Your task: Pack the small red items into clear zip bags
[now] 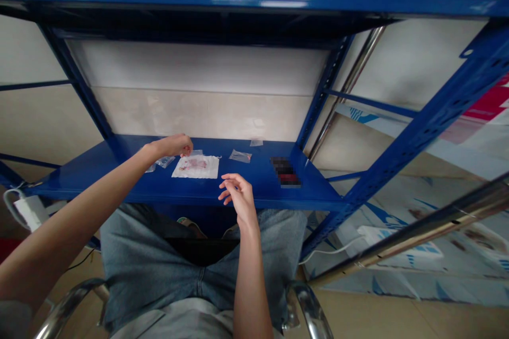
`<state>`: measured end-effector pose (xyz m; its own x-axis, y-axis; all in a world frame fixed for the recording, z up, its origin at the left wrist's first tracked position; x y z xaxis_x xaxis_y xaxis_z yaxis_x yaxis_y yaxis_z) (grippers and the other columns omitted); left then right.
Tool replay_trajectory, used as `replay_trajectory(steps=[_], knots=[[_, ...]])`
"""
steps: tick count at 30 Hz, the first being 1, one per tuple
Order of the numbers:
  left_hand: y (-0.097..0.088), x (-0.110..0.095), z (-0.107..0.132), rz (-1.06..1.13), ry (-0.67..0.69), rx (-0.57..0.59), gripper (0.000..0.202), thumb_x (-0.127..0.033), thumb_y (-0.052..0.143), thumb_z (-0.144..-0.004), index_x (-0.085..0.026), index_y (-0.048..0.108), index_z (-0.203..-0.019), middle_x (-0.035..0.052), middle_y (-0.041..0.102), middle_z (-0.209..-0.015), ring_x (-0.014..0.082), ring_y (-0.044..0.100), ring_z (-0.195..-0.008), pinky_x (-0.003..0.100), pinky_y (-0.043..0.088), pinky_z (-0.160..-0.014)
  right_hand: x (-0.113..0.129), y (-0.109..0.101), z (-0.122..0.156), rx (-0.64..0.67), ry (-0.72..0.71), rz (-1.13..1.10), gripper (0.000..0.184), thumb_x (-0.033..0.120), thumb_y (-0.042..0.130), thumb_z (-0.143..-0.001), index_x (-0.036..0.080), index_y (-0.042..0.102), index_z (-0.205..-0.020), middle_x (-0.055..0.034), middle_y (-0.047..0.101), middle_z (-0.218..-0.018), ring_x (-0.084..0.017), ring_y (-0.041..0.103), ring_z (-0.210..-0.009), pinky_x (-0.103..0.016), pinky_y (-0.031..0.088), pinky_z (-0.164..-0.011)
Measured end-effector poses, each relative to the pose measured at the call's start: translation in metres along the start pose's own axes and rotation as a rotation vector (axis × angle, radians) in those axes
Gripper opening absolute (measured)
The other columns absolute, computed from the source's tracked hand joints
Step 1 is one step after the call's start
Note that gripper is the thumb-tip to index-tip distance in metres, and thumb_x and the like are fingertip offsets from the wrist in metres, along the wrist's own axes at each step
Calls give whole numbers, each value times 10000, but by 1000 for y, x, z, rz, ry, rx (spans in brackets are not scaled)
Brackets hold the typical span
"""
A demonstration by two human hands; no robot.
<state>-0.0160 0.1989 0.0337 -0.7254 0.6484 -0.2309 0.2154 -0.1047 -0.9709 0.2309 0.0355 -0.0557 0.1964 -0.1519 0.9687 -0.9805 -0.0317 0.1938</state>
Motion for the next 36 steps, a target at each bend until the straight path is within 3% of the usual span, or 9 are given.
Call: replay_trajectory(steps=[14,36], knots=[[9,8,3,-99,-10,-8,239,-38,556,-652,-152,747,-741,44,710,-701,132,548,-618,241,367,-608,-2,3,0,23,4,13,336,461,710,-804,196,671,-1006,-26,673,-824,-118,637,-545,-188,428,-431],[0,3,5,-144,-38,-26,137,-99,657,-737,-159,757,-807,58,729,-796,141,605,-697,220,373,-606,-4,2,0,26,10,14,357,484,710,-802,200,671,-1016,-26,678,-817,-119,637,-549,-185,426,-427]])
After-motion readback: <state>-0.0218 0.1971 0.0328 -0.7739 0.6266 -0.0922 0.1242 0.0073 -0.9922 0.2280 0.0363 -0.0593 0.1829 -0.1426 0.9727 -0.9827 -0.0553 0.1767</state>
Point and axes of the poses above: each hand's wrist, its own z-axis away from the middle knuckle, its own y-axis out of the palm, x = y × z, the point moved 2 cm from there along -z, towards the middle knuckle
